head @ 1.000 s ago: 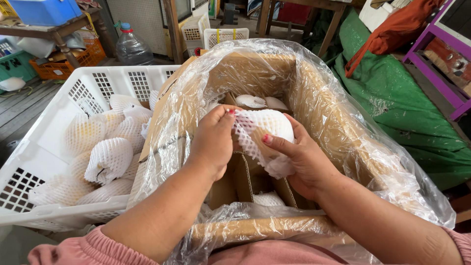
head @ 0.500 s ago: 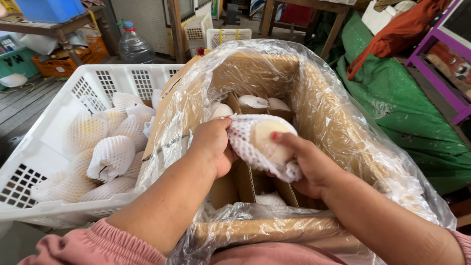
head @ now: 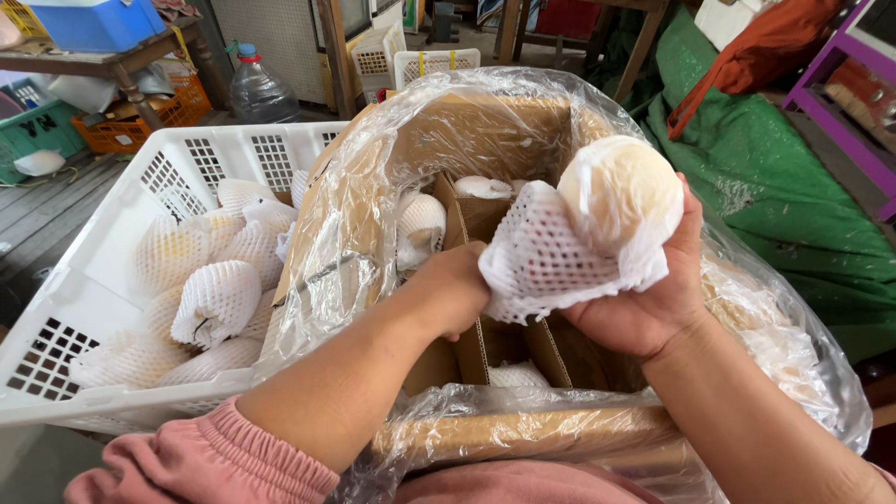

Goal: The person removes yellow pears from a white plastic basket, individually wraps each in a white foam net, and places them into a cardboard box lined with plastic. The process is repeated for multiple pears throughout the clip.

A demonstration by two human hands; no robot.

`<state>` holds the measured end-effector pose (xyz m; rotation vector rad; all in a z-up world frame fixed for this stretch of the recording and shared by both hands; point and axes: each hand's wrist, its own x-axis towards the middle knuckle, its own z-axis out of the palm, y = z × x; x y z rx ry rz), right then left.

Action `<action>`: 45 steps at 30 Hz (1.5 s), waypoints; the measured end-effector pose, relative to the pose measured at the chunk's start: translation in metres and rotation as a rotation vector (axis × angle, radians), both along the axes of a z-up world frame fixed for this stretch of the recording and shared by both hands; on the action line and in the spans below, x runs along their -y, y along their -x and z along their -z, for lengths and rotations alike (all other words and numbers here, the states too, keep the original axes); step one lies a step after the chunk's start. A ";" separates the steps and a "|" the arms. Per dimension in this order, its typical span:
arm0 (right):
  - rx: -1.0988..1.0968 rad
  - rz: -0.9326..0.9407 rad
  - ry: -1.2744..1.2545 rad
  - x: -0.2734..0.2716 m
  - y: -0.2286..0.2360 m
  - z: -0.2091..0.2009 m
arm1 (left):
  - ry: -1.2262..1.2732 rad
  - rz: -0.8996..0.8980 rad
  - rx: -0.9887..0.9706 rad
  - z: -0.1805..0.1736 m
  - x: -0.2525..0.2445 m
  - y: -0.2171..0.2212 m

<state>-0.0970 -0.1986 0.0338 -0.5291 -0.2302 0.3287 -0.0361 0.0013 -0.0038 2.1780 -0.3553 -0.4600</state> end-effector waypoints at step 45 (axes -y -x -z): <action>-0.227 0.116 0.442 -0.023 -0.005 0.006 | 0.394 0.204 1.063 -0.022 0.004 0.057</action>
